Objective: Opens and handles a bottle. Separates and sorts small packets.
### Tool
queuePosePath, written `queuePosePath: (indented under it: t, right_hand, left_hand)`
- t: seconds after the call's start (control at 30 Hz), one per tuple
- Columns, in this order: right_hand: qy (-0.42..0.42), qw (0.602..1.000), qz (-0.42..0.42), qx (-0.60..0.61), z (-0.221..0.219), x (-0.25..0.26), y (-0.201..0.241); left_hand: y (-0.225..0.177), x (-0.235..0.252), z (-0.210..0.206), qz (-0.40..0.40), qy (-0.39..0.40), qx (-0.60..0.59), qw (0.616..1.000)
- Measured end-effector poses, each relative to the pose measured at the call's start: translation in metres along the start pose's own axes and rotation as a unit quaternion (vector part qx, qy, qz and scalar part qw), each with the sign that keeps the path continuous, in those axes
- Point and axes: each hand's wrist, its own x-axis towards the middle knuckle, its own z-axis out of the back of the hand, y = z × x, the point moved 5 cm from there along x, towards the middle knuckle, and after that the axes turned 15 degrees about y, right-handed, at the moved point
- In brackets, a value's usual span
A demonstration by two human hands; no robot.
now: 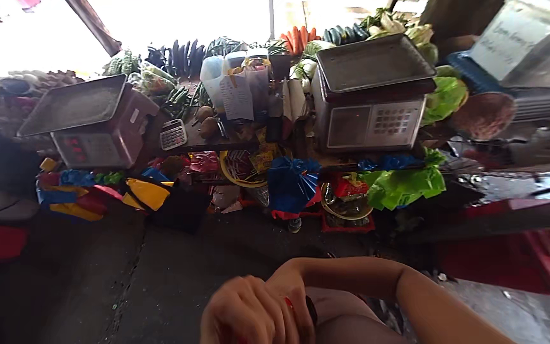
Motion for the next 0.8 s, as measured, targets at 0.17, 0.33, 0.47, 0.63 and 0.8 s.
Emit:
queuePosePath:
  t: [0.17, 0.33, 0.47, 0.63, 0.8]
  right_hand:
    - [-0.256, 0.859, -0.205, -0.393, 0.055, -0.023, 0.127]
    - [-0.517, 0.464, -0.303, -0.652, 0.118, -0.102, 0.223]
    - [-0.603, 0.358, -0.338, -0.627, 0.154, -0.133, 0.263]
    - [-0.592, 0.362, -0.362, -0.622, 0.174, -0.157, 0.258]
    - [-0.599, 0.372, -0.36, -0.61, 0.175, -0.173, 0.247]
  left_hand:
    - [0.022, -0.059, 0.068, 0.098, -0.239, 0.273, 0.927]
    - [0.066, -0.129, 0.059, 0.187, -0.565, 0.129, 0.793]
    - [0.086, -0.149, 0.034, 0.252, -0.687, 0.084, 0.676]
    - [0.091, -0.134, 0.017, 0.252, -0.713, 0.098, 0.647]
    - [0.096, -0.111, 0.002, 0.247, -0.705, 0.133, 0.652]
